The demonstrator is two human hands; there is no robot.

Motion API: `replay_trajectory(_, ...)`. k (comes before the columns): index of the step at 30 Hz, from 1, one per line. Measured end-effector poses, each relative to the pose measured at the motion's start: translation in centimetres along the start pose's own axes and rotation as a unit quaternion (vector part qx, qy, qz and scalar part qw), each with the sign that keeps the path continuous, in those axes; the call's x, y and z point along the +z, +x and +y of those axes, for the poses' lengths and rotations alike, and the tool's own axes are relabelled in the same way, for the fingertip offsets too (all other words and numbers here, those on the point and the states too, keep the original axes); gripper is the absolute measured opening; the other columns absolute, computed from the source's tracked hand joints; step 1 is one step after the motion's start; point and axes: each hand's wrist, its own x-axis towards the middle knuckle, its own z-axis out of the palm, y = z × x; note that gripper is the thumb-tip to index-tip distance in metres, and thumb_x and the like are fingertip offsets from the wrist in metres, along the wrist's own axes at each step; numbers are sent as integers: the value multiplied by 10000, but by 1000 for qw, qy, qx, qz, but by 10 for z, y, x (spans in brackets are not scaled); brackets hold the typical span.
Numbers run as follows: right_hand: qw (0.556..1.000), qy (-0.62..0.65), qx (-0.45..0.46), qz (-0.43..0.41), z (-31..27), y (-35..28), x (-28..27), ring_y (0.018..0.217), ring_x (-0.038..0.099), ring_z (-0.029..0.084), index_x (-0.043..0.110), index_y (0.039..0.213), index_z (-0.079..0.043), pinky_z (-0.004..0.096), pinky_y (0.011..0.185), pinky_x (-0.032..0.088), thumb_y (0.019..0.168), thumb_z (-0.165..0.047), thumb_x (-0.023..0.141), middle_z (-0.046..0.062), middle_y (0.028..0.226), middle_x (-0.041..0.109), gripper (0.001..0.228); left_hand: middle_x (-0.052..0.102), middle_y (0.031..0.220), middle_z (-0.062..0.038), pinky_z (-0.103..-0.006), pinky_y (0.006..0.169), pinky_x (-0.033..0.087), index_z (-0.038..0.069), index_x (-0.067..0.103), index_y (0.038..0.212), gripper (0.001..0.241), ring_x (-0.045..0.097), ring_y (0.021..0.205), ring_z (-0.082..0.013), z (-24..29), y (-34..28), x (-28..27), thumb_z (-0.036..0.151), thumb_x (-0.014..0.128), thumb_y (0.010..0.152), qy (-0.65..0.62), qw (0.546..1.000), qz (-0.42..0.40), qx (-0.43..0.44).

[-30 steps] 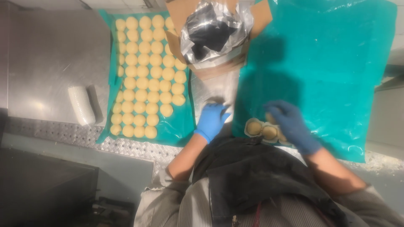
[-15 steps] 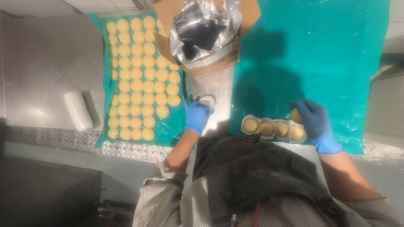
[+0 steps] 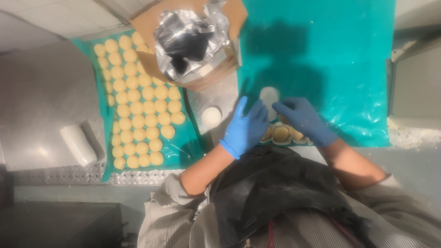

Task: Filling flat circular dough pieces with a dark filling and rolling them into spherical balls to be placed in paper liners.

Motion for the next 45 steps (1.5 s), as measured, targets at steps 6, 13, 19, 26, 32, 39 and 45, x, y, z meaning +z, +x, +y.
replay_trajectory(6,978,-97,-176,62,35,8,-33,802,694,364,747,927,-60,448,730,518,974,-211,658,155,826,683,181,495,1464,-289,-743,1194,157,-30,482,1445,802,474,1343,-480,18,27,-14,362,831,838,-338,916,-12,-214)
replay_trajectory(13,949,-151,-253,113,7,-27,-62,767,679,356,752,909,-52,445,661,511,975,-285,728,162,831,665,243,642,1366,-173,-487,1089,472,106,604,1416,410,618,1289,-352,35,57,30,259,577,1036,-595,667,-89,-438)
replay_trajectory(19,929,355,-108,20,7,-52,-66,1051,690,268,679,1177,74,409,931,538,850,-79,584,207,1126,703,374,659,1313,-281,-513,1066,503,16,617,1391,391,627,1243,-444,40,63,45,103,518,1022,-566,731,-87,-372)
replay_trajectory(26,953,274,-65,109,-12,-56,-57,1289,587,433,587,1353,76,559,1105,426,947,-50,647,293,1290,619,429,675,1303,-232,-515,1098,484,23,666,1328,376,648,1232,-364,64,75,29,181,521,1019,-690,570,-132,-426)
replay_trajectory(32,957,225,-92,158,17,-52,-41,1260,615,451,622,1254,2,572,1040,498,865,-57,820,244,1248,661,441,586,1368,-230,-484,1108,462,0,562,1406,428,593,1272,-368,78,73,57,264,581,1069,-798,258,-31,-543)
replay_trajectory(39,924,-56,-254,281,37,-50,-47,1332,436,451,751,1249,-165,563,1076,398,880,-235,871,196,1365,506,395,635,1307,-203,-428,1065,518,-23,577,1365,330,650,1172,-298,85,80,40,189,522,1118,-849,278,1,-448)
replay_trajectory(45,921,359,-28,150,64,-46,-74,967,697,256,627,1331,-22,443,862,576,905,-51,739,156,1109,687,441,516,1538,-172,-472,1229,335,248,443,1562,607,465,1452,-317,75,80,58,438,613,1011,-669,626,-268,-299)
